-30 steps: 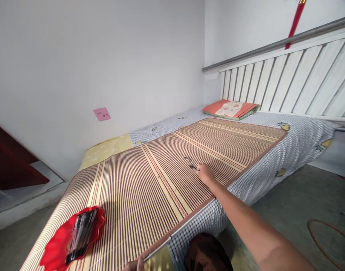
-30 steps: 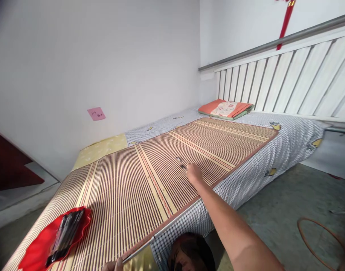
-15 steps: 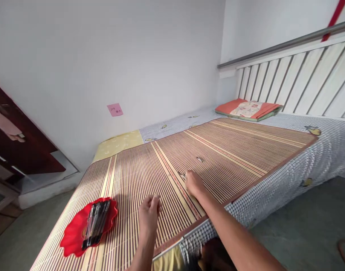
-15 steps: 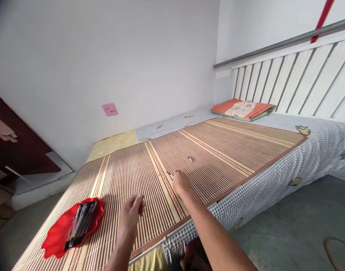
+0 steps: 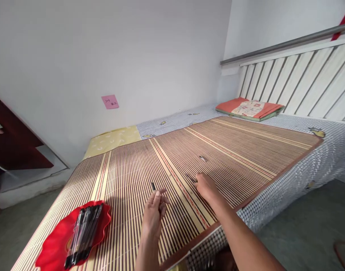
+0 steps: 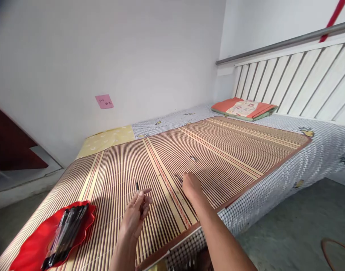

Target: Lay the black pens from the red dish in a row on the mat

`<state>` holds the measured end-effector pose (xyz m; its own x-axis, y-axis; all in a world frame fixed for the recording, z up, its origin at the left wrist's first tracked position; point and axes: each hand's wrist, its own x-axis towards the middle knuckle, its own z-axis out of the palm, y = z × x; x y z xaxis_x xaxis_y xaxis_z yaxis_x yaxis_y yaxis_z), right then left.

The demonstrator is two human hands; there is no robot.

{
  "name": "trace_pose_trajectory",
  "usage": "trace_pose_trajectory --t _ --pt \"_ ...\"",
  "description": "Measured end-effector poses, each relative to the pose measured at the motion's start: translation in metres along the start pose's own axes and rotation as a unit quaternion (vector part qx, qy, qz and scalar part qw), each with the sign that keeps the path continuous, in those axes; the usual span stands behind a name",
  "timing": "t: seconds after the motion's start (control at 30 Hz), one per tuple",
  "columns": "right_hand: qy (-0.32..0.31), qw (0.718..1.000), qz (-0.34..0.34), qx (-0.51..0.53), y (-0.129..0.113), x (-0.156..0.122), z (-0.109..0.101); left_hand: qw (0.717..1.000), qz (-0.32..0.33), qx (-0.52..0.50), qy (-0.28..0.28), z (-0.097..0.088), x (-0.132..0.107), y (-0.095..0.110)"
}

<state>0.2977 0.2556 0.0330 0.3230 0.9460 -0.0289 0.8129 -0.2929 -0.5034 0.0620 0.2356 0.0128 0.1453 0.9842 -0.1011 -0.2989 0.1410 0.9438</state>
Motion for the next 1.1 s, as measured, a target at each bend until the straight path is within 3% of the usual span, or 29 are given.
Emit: trace_pose_trajectory --t 0.13,0.2,0.27,0.3,0.37,0.43,0.53,0.67,0.8,0.97,1.1 --pt "-0.014 1.000 -0.007 0.015 -0.001 0.008 0.004 0.999 0.039 0.029 0.000 -0.003 -0.001 0.009" --pt "-0.019 0.998 -0.041 0.047 -0.018 0.008 0.007 0.998 0.054 0.033 -0.002 -0.006 -0.001 0.013" --pt "-0.029 0.982 -0.099 0.157 -0.040 0.006 0.009 0.997 0.070 0.035 0.005 -0.007 -0.001 0.019" --pt "-0.042 0.961 -0.130 0.239 -0.051 0.004 0.009 0.996 0.075 0.038 0.011 -0.008 -0.002 0.022" --pt "-0.085 0.894 -0.179 0.403 -0.074 -0.002 0.008 0.995 0.082 0.047 0.024 -0.007 -0.004 0.030" --pt "-0.125 0.837 -0.197 0.494 -0.094 -0.011 0.006 0.994 0.086 0.052 0.036 -0.006 -0.006 0.036" --pt "-0.140 0.806 -0.197 0.540 -0.115 -0.025 0.004 0.994 0.095 0.045 0.037 -0.006 -0.008 0.041" --pt "-0.135 0.800 -0.185 0.555 -0.122 -0.035 0.006 0.993 0.111 0.030 0.037 -0.008 -0.008 0.040" --pt "-0.152 0.810 -0.192 0.533 -0.111 -0.033 0.003 0.992 0.110 0.061 0.021 -0.010 -0.010 0.040" --pt "-0.085 0.806 -0.181 0.557 -0.094 -0.027 -0.013 0.989 0.090 0.117 -0.019 -0.006 -0.013 0.041" --pt "-0.089 0.791 -0.178 0.579 -0.091 -0.027 -0.022 0.985 0.075 0.153 -0.042 0.002 -0.014 0.041"
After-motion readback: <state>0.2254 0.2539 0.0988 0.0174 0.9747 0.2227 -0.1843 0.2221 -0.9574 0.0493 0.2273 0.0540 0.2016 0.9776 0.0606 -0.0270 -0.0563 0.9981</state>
